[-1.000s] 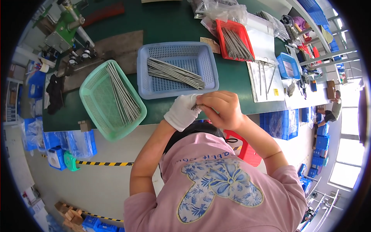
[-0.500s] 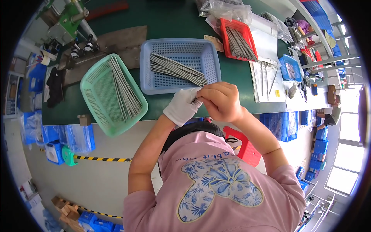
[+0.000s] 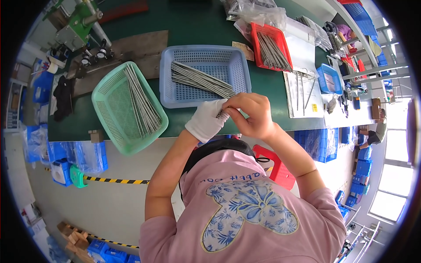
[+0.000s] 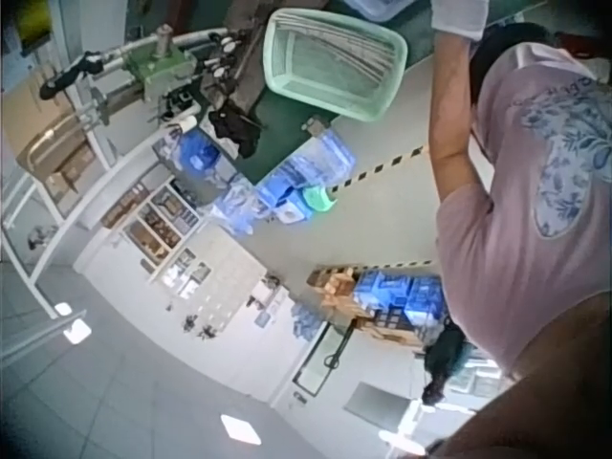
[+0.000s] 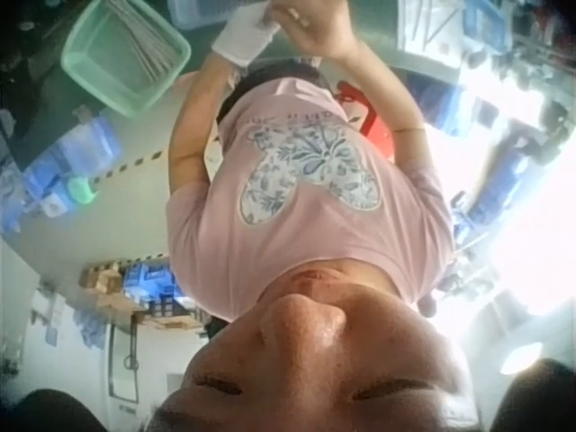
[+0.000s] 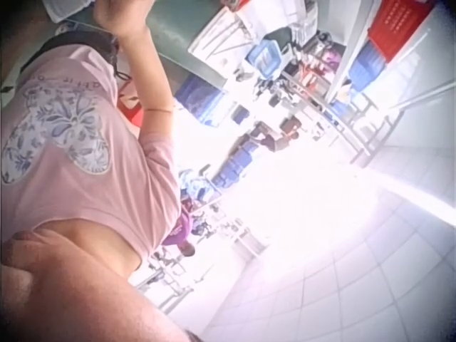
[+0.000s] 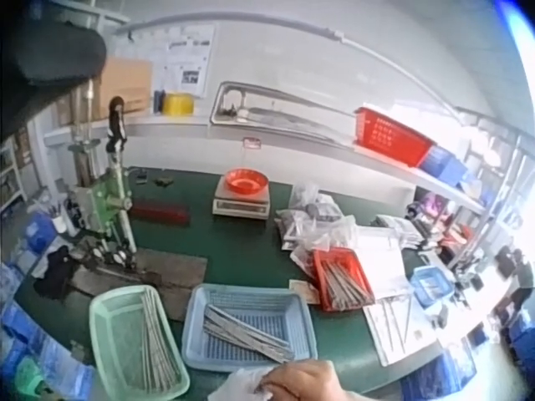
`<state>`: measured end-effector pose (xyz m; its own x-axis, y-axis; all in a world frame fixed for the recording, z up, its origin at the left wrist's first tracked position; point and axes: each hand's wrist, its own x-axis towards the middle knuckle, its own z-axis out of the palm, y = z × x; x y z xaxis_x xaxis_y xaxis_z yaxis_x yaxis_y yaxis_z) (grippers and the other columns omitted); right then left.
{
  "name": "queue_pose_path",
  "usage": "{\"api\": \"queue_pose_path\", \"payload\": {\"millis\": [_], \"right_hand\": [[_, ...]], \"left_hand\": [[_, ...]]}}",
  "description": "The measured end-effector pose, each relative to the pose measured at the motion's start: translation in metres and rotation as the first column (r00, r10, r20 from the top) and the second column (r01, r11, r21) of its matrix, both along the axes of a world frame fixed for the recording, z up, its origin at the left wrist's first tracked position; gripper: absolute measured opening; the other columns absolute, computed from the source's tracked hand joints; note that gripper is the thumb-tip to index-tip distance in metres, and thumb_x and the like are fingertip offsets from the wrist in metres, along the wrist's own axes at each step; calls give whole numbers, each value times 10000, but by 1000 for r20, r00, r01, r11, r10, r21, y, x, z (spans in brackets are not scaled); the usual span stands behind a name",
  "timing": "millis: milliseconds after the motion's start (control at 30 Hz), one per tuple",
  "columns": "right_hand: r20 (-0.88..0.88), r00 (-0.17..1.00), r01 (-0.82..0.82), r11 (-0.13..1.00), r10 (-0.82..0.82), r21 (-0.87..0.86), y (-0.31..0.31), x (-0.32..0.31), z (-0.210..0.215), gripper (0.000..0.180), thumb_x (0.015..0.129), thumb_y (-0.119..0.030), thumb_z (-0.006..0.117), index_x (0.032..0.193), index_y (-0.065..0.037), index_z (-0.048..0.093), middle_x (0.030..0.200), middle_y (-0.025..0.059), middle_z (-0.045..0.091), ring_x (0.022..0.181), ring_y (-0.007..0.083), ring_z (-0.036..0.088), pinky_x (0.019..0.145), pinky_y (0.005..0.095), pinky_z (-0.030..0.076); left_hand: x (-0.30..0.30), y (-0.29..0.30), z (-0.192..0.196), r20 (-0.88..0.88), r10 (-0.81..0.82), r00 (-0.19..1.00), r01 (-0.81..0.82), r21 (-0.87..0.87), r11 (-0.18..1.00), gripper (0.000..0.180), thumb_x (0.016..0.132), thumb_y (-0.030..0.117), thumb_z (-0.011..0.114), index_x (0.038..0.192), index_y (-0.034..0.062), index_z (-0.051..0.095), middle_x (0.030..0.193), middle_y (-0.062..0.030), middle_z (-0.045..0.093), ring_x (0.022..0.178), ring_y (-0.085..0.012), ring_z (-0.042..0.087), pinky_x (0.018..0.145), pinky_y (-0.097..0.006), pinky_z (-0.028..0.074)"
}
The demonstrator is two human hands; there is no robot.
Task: Sorting thin metal rods into different plastic baskets on a workbench.
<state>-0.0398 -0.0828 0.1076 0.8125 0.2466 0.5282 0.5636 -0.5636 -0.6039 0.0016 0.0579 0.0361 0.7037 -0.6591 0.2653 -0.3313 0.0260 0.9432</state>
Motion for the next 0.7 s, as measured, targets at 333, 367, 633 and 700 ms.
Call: {"api": "queue_pose_path", "payload": {"millis": [333,367,633,700], "right_hand": [[233,968,-50,982,93,-184,0,4,1,177,566,17,602,737,-28,581,642,81,567,549,255,568,519,313,469],[224,970,-52,982,93,-180,-1,4,0,175,569,15,604,738,-28,582,642,79,567,549,256,568,521,312,470],[65,998,-10,995,17,-101,1,-5,5,140,627,27,601,759,-22,592,696,97,598,587,259,589,534,314,474],[38,999,2,994,2,-105,2,-6,4,133,637,31,597,760,-21,594,704,102,602,595,260,593,537,315,475]], "left_hand": [[2,-5,-3,-4,-24,1000,24,-76,997,282,682,-26,509,951,36,565,784,-170,582,721,-348,559,617,-344,455],[3,-5,-4,-1,-27,1000,27,-79,997,282,682,-26,509,951,36,565,784,-170,582,721,-348,559,617,-344,455],[3,-2,-11,112,4,994,-3,-13,1000,261,699,-3,544,955,45,563,790,-169,585,735,-360,558,621,-363,457],[2,-1,-8,83,-6,997,10,-47,999,256,701,-2,544,952,44,563,791,-169,586,737,-361,559,621,-365,457]]}}
